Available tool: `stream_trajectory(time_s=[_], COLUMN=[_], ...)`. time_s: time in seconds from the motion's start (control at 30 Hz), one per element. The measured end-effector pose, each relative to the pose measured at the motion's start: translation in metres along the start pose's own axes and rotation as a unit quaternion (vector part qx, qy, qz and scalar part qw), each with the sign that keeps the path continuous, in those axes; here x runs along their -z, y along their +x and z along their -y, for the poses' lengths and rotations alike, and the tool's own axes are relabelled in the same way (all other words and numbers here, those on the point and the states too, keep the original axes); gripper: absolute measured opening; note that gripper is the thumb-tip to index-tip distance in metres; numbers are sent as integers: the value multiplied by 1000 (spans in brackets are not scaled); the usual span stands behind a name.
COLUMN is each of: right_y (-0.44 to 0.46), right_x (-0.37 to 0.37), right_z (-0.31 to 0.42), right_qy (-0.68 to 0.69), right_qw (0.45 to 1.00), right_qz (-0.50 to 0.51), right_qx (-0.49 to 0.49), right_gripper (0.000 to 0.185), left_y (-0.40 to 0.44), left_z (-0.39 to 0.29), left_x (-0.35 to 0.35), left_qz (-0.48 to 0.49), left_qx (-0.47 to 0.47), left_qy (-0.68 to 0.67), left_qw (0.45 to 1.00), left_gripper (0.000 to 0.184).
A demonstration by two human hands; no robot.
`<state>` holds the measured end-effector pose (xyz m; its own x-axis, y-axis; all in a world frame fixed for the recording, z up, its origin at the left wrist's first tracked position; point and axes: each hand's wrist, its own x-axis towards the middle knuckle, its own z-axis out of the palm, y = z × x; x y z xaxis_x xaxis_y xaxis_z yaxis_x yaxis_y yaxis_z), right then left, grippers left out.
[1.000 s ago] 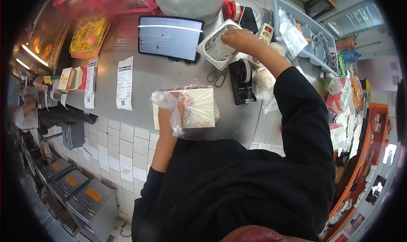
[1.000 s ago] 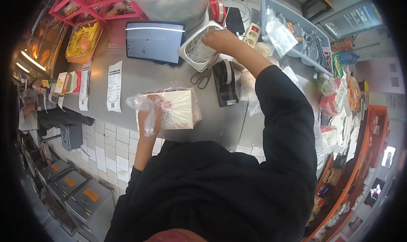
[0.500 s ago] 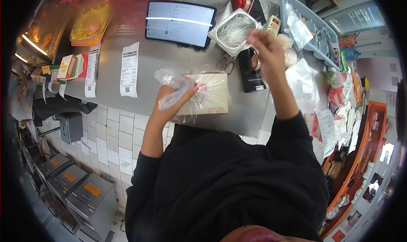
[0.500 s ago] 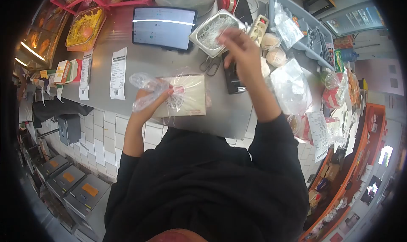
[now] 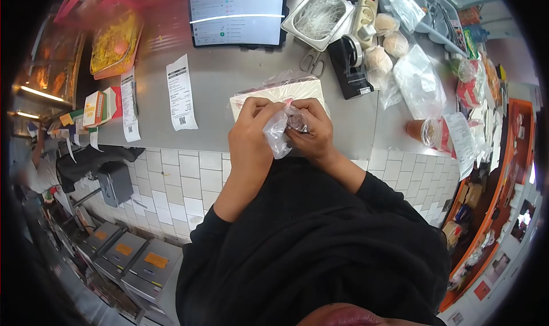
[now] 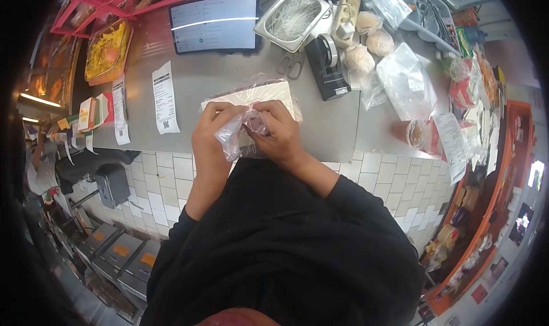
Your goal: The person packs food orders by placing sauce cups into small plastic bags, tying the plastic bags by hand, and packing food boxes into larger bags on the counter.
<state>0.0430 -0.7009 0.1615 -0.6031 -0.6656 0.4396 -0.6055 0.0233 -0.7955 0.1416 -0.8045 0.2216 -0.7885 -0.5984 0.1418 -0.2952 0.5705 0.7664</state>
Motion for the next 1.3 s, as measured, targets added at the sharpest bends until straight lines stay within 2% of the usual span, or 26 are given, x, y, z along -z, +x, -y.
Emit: stream_trajectory(time_s=[0.07, 0.13, 0.27, 0.33, 0.37, 0.43, 0.47, 0.57, 0.63, 0.87, 1.1, 1.13, 1.2, 1.27, 1.3], right_y=[-1, -2, -3, 0, 3, 12, 14, 20, 22, 33, 33, 34, 36, 36, 35], right_x=[-1, 2, 6, 6, 7, 9, 9, 9, 10, 14, 8, 8, 9, 11, 11], right_z=[-1, -2, 0, -2, 2, 10, 8, 1, -2, 3, 4, 4, 1, -1, -2], right_qy=[-8, 106, 87, 152, 154, 300, 301, 317, 355, 339, 234, 192, 203, 210, 215], right_qw=[1000, 990, 992, 977, 977, 890, 889, 876, 864, 858, 904, 917, 913, 909, 913], right_qz=[-14, 26, 42, 38, 39, 24, 24, 29, 30, 47, 93, 107, 111, 110, 110], right_qx=[2, -84, -81, -145, -144, -343, -343, -362, -355, -383, -344, -332, -337, -342, -329], right_gripper=[21, 19, 17, 12, 12, 10, 10, 13, 16, 18, 16, 15, 14, 13, 12], left_y=[-1, -4, -10, -7, -7, -6, -6, -5, -5, -9, -6, -4, -1, 1, 7], left_z=[3, 8, 11, 28, 43, 48, 48, 44, 42, 49, 45, 45, 48, 53, 48], left_x=[-1, -3, -10, -14, -23, -23, -23, -22, -22, -27, -20, -21, -21, -20, -10], left_qz=[-18, -38, -63, -73, -80, -67, -52, -57, -58, -57, -61, -59, -60, -30, -27], left_qx=[-11, -21, -21, -5, 80, 107, 133, 152, 146, 109, 80, 73, 67, -36, -79], left_qy=[-36, -72, -95, -195, -297, -338, -380, -401, -395, -360, -283, -306, -326, -263, -144], left_qw=[999, 996, 993, 978, 948, 933, 914, 901, 905, 925, 954, 947, 941, 964, 986], left_gripper=[30, 29, 22, 24, 19, 17, 14, 12, 11, 15, 17, 17, 17, 20, 22])
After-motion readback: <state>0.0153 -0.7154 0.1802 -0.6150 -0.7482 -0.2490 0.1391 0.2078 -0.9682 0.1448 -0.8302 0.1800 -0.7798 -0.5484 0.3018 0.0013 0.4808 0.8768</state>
